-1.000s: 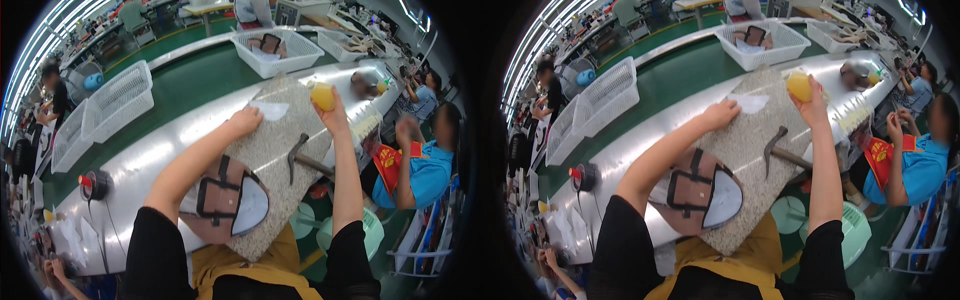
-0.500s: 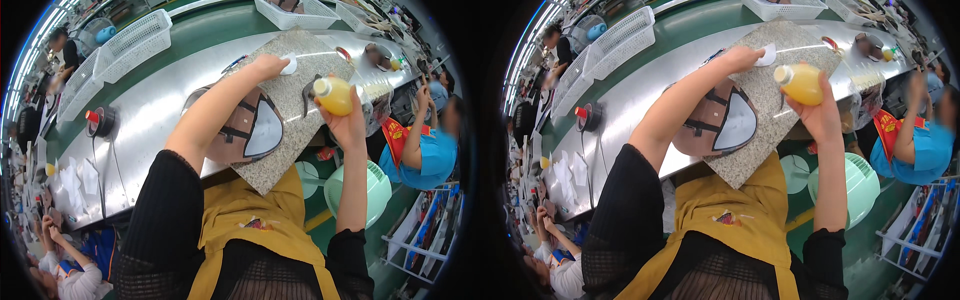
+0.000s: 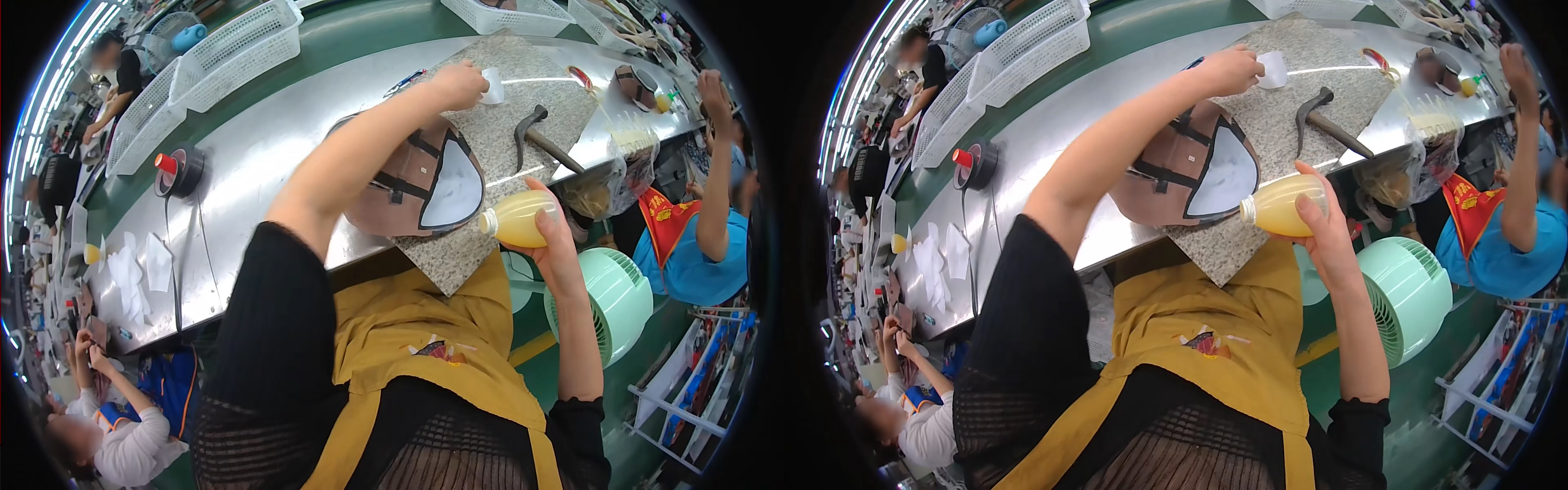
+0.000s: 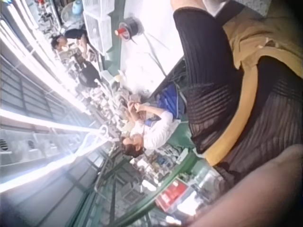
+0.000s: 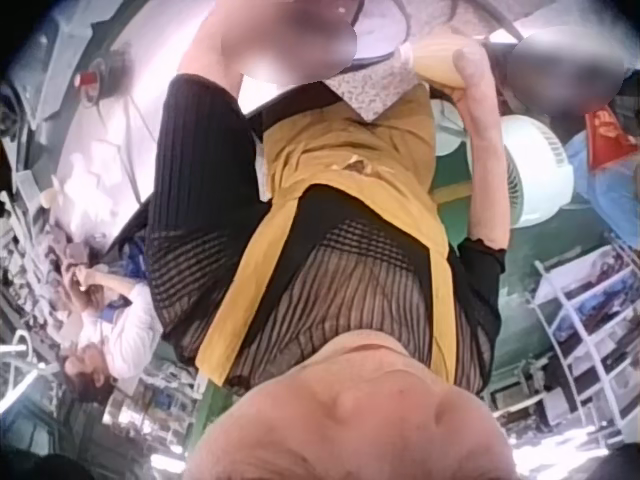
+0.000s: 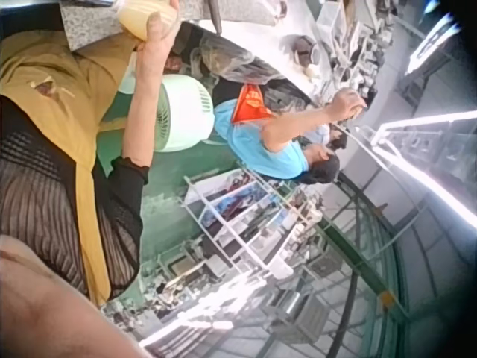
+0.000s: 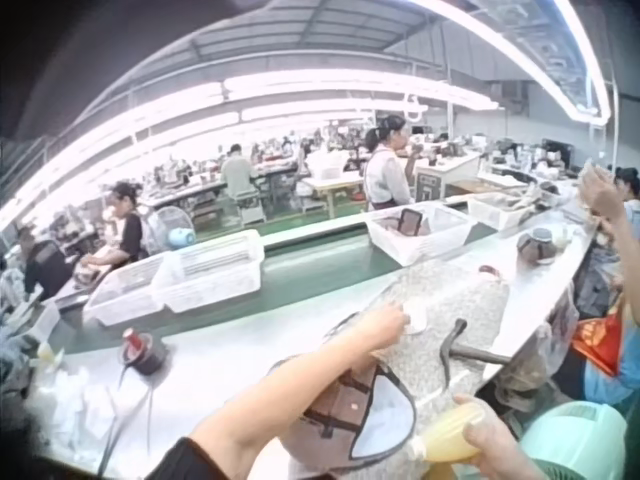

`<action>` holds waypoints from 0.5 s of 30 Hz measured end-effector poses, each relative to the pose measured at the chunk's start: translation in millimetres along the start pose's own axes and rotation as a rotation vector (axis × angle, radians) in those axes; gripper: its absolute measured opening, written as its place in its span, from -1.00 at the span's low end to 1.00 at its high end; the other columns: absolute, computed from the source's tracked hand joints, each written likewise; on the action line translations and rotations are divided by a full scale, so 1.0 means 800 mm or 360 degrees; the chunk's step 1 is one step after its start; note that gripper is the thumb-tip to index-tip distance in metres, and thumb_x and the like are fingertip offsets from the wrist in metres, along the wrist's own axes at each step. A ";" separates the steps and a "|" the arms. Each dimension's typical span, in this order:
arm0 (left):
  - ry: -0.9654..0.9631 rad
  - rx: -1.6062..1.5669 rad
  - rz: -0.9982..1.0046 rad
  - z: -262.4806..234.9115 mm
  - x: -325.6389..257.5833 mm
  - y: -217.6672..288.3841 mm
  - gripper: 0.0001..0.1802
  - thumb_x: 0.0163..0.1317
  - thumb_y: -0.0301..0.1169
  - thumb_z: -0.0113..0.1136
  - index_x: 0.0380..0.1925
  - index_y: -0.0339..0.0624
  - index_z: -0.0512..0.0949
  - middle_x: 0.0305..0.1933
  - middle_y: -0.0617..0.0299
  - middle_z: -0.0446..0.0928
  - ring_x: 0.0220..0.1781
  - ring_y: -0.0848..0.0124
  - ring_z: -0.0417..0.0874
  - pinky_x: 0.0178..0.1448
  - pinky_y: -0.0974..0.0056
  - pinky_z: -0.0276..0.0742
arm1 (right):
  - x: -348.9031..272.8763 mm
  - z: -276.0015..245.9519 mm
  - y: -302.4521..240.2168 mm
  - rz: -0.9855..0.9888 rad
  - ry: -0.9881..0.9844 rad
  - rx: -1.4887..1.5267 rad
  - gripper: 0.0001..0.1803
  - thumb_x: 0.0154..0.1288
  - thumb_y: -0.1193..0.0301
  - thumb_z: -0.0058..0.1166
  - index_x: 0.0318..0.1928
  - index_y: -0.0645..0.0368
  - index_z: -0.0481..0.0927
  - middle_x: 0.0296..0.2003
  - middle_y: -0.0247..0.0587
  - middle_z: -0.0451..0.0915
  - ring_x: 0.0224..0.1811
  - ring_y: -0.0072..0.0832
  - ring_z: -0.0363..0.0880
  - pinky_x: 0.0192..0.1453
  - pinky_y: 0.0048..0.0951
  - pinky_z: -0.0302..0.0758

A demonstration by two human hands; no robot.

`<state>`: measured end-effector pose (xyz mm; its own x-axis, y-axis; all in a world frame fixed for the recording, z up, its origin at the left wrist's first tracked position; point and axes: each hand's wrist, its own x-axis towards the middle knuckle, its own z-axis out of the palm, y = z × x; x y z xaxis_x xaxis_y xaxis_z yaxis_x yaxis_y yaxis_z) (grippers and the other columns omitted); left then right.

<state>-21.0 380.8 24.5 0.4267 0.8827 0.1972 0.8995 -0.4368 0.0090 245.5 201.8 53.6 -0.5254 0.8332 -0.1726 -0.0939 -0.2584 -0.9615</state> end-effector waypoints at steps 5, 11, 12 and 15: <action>-0.0405 -0.0564 -0.0056 -0.095 -0.105 0.032 -0.71 0.28 -0.13 0.10 -0.11 0.08 0.66 -0.01 0.23 0.60 0.23 0.25 0.42 0.25 0.17 0.36 | -0.008 -0.012 0.008 -0.0285 0.0127 -0.0398 -0.25 0.25 0.29 0.17 0.37 0.18 0.15 0.09 -0.14 0.40 0.13 -0.41 0.43 0.22 -0.36 0.40; -0.0035 -0.0180 0.0099 -0.079 -0.215 0.036 -0.72 0.30 -0.16 0.07 -0.09 0.09 0.64 0.06 0.27 0.58 0.27 0.29 0.41 0.42 0.08 0.11 | 0.017 0.012 0.005 -0.0543 0.0159 -0.0790 -0.22 0.18 0.37 0.24 0.36 0.20 0.16 0.14 -0.09 0.36 0.15 -0.38 0.41 0.24 -0.37 0.37; -0.0056 -0.0188 0.0037 -0.078 -0.207 0.039 -0.73 0.30 -0.17 0.07 -0.10 0.08 0.64 0.04 0.25 0.57 0.25 0.28 0.43 0.41 0.08 0.13 | 0.024 0.012 0.002 -0.0531 0.0181 -0.0767 -0.21 0.17 0.38 0.25 0.36 0.20 0.16 0.14 -0.08 0.36 0.15 -0.38 0.41 0.24 -0.36 0.37; -0.0131 -0.0171 -0.0084 -0.075 -0.173 0.049 -0.73 0.28 -0.19 0.07 -0.11 0.05 0.63 -0.01 0.21 0.57 0.17 0.25 0.48 0.37 0.06 0.17 | 0.035 0.011 -0.003 -0.0510 0.0241 -0.0699 -0.20 0.14 0.39 0.28 0.35 0.20 0.18 0.15 -0.07 0.35 0.16 -0.37 0.40 0.24 -0.36 0.37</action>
<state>-50.5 230.8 56.1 0.3891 0.9143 0.1125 0.9076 -0.4014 0.1229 223.6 221.4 53.2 -0.3981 0.9058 0.1449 0.1492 0.2198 -0.9641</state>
